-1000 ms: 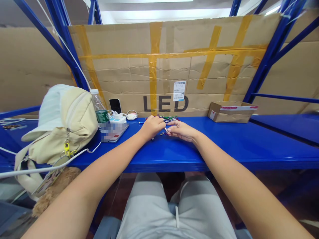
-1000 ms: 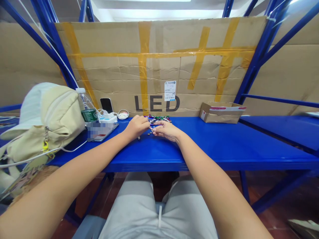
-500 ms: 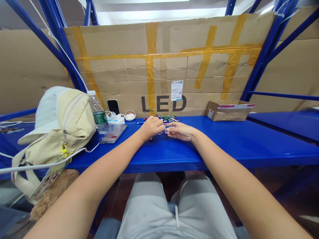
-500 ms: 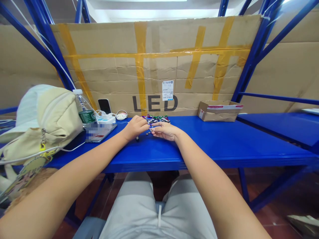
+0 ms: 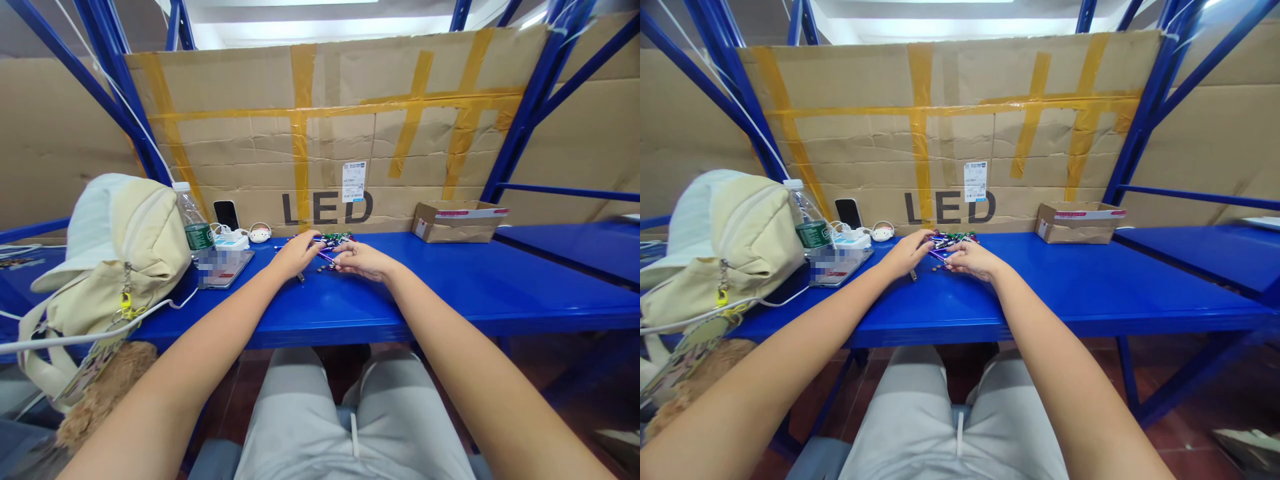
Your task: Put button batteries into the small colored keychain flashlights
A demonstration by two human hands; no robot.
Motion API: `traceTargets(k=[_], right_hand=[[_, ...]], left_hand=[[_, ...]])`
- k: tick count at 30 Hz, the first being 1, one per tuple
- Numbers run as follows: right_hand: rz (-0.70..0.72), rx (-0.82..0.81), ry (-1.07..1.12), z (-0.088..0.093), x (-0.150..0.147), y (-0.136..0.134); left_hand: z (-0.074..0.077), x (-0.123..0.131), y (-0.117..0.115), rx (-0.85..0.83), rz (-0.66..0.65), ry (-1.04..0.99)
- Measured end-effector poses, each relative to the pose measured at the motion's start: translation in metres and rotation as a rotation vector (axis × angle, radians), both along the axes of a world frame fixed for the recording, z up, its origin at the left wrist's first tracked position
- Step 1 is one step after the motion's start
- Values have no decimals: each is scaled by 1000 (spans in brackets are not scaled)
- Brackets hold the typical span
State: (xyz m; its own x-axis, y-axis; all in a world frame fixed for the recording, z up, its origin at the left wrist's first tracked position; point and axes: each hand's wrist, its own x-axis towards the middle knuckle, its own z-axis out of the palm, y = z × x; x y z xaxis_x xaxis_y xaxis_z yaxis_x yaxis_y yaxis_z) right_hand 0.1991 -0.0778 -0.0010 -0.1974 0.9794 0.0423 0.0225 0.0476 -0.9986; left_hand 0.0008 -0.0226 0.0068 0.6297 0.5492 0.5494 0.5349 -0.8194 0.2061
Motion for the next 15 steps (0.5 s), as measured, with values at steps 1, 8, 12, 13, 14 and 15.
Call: traceTargets(k=[1, 8, 12, 13, 14, 15], right_hand=[[-23, 11, -30, -1, 0, 1], [-78, 69, -176, -2, 2, 4], [-60, 63, -208, -1, 6, 2], [-51, 59, -211, -1, 7, 2], [-42, 58, -214, -1, 8, 1], [-34, 59, -215, -1, 9, 1]], left_hand=[[-1, -1, 1, -78, 18, -19], [-7, -5, 10, -498, 9, -24], [-8, -5, 11, -572, -57, -56], [-8, -5, 11, -576, -73, -60], [-7, -6, 11, -573, -88, -62], [-7, -6, 11, -563, -101, -63]])
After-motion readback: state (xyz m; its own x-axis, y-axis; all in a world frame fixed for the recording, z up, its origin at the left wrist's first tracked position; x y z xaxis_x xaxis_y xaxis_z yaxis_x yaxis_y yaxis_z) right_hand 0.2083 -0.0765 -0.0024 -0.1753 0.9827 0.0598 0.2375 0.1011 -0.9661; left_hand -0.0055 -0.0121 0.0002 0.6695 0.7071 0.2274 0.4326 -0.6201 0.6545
